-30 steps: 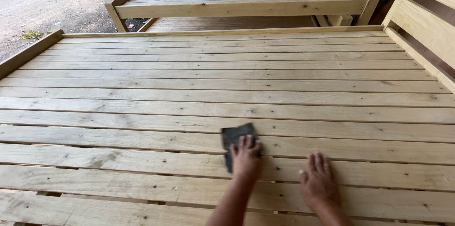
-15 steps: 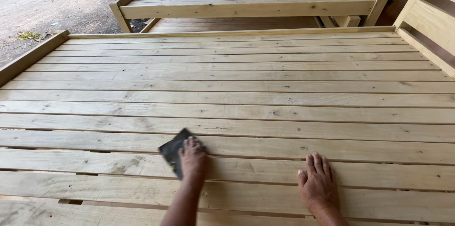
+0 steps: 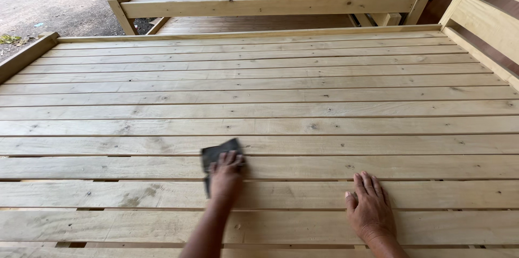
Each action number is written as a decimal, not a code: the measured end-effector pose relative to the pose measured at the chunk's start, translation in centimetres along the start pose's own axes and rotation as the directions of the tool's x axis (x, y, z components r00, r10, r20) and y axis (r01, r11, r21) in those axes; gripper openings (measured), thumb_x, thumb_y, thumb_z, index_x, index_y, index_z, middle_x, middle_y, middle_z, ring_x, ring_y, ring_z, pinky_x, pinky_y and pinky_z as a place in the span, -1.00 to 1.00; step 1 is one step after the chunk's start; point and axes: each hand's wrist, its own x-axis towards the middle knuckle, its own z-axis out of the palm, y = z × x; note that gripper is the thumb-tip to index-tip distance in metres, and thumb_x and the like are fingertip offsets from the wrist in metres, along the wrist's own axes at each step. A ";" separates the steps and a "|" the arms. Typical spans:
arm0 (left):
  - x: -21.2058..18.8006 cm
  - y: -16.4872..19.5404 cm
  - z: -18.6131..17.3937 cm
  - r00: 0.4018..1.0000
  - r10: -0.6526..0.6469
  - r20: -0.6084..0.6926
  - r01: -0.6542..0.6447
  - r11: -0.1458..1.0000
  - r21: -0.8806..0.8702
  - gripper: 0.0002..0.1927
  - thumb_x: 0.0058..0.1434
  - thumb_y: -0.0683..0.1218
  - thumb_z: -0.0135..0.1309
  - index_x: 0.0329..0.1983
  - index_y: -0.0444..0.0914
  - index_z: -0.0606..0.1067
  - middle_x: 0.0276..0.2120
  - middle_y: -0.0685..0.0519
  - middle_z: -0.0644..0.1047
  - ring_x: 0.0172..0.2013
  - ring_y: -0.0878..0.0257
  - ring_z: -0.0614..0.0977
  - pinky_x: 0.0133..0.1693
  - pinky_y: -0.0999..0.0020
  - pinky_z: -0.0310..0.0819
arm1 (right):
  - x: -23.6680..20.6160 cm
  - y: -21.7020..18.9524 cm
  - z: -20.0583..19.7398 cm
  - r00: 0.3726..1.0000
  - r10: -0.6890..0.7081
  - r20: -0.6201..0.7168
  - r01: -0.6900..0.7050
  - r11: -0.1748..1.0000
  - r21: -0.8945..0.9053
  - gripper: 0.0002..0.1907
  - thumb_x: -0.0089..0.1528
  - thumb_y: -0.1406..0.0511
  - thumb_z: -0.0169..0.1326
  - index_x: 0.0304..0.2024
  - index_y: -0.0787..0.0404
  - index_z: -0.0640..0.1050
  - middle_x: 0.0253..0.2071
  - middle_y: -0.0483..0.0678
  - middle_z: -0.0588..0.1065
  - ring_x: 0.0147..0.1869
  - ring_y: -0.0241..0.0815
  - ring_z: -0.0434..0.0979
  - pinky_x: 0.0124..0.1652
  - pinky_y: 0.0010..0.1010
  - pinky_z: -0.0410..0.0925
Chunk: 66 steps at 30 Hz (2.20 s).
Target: The person sands the slatted surface of a wooden bed frame by hand, rubbing a piece of sandpaper back and forth across the planks. They work across different sections of the frame, briefly refold the sandpaper, and continue sanding other areas.
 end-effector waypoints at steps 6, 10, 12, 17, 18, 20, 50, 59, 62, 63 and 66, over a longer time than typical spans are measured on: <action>0.4 3.6 1.0 0.994 -0.096 -0.057 0.093 0.994 -0.054 -0.43 0.35 -0.02 -0.22 0.47 0.04 0.23 0.52 -0.10 0.00 0.53 -0.07 -0.10 0.41 -0.27 -0.33 | -0.2 -0.3 0.1 1.000 -0.016 0.014 0.016 1.000 -0.013 -0.34 0.33 0.01 -0.24 0.42 0.13 0.21 0.51 -0.07 0.11 0.59 -0.09 -0.01 0.46 -0.24 -0.06; -0.8 16.8 3.5 0.966 0.255 0.051 -0.239 0.948 -0.209 -0.43 0.27 -0.09 -0.13 0.39 -0.04 0.35 0.53 -0.09 0.07 0.52 -0.12 -0.06 0.41 -0.29 -0.38 | 0.0 -0.2 -0.1 1.000 -0.005 0.031 0.005 1.000 -0.010 -0.34 0.31 0.02 -0.22 0.41 0.11 0.21 0.50 -0.07 0.11 0.60 -0.09 -0.02 0.46 -0.21 -0.06; -1.6 20.6 3.6 0.910 0.395 0.126 -0.352 0.897 -0.269 -0.44 0.29 -0.09 -0.14 0.40 -0.04 0.35 0.51 -0.02 0.09 0.51 -0.10 -0.04 0.41 -0.22 -0.37 | 0.0 -0.1 -0.2 0.999 -0.021 0.040 0.021 1.000 -0.007 -0.37 0.33 0.03 -0.23 0.41 0.11 0.22 0.50 -0.05 0.12 0.60 -0.06 -0.03 0.47 -0.21 -0.07; -1.1 13.7 3.2 0.959 0.279 0.058 -0.254 0.929 -0.268 -0.52 0.37 -0.08 -0.18 0.34 0.07 0.42 0.49 0.19 0.19 0.52 0.10 0.05 0.46 -0.11 -0.25 | -0.1 -0.1 0.1 0.999 -0.006 0.038 0.007 1.000 -0.011 -0.33 0.30 0.03 -0.22 0.42 0.10 0.20 0.51 -0.06 0.10 0.61 -0.09 -0.02 0.47 -0.22 -0.07; -0.7 10.8 2.9 0.974 0.221 0.046 -0.209 0.962 -0.177 -0.49 0.33 -0.09 -0.15 0.35 0.09 0.40 0.49 0.18 0.15 0.51 0.11 0.04 0.44 -0.12 -0.27 | -0.1 -0.1 0.2 1.000 -0.016 0.022 0.015 1.000 0.006 -0.34 0.32 0.01 -0.23 0.42 0.12 0.20 0.51 -0.06 0.11 0.61 -0.08 -0.02 0.48 -0.22 -0.07; 0.2 5.5 2.2 0.994 0.054 -0.092 -0.067 0.988 -0.142 -0.52 0.36 -0.02 -0.16 0.35 0.12 0.40 0.47 0.17 0.18 0.50 0.11 0.04 0.43 -0.13 -0.27 | 0.0 -0.3 0.4 1.000 -0.028 0.009 0.028 1.000 0.004 -0.33 0.31 0.02 -0.24 0.42 0.14 0.19 0.50 -0.03 0.09 0.59 -0.04 -0.04 0.45 -0.18 -0.09; -3.1 18.2 4.3 0.963 0.271 0.016 -0.256 0.926 -0.278 -0.45 0.20 -0.08 -0.03 0.31 -0.03 0.45 0.46 0.02 0.19 0.48 -0.07 0.05 0.39 -0.27 -0.26 | 0.1 -1.0 -0.5 0.997 -0.063 -0.046 0.064 0.998 0.009 -0.35 0.30 0.05 -0.20 0.40 0.14 0.28 0.50 -0.02 0.16 0.58 0.03 0.04 0.45 -0.17 -0.01; -1.2 -4.9 -1.1 0.979 -0.195 -0.058 0.190 0.978 -0.087 -0.52 0.42 0.07 -0.18 0.41 0.12 0.31 0.51 0.16 0.11 0.52 0.08 0.01 0.43 -0.15 -0.22 | 0.0 -2.1 -1.4 0.997 -0.021 -0.071 0.025 0.998 0.059 -0.38 0.33 0.08 -0.28 0.40 0.15 0.27 0.51 -0.05 0.15 0.58 -0.02 0.02 0.43 -0.19 -0.02; -1.6 -5.3 -1.0 0.951 -0.285 -0.118 0.290 0.957 0.022 -0.46 0.37 0.04 -0.14 0.44 0.07 0.26 0.51 0.10 0.06 0.50 0.02 -0.03 0.38 -0.28 -0.26 | -0.2 -4.6 -2.0 0.998 -0.005 -0.056 0.007 0.999 0.033 -0.38 0.35 0.09 -0.30 0.42 0.18 0.25 0.51 -0.01 0.15 0.58 0.00 0.03 0.45 -0.21 -0.03; -2.0 -3.8 -0.6 0.975 -0.172 -0.142 0.181 0.982 0.050 -0.41 0.31 0.04 -0.11 0.44 0.06 0.25 0.51 0.05 0.06 0.50 -0.04 -0.04 0.36 -0.32 -0.27 | -0.2 -5.9 -2.2 0.999 -0.007 -0.054 0.008 1.000 0.023 -0.38 0.37 0.09 -0.31 0.43 0.20 0.25 0.51 0.02 0.16 0.59 0.02 0.04 0.46 -0.22 -0.03; -2.9 2.4 0.8 0.998 0.059 -0.005 -0.059 0.987 -0.149 -0.55 0.36 0.01 -0.11 0.32 0.02 0.43 0.50 0.01 0.15 0.52 -0.10 0.01 0.40 -0.33 -0.25 | -1.0 -12.0 -1.8 0.981 -0.155 -0.119 0.169 0.978 0.119 -0.39 0.37 0.11 -0.30 0.42 0.23 0.23 0.49 0.04 0.17 0.58 0.05 0.03 0.47 -0.23 -0.06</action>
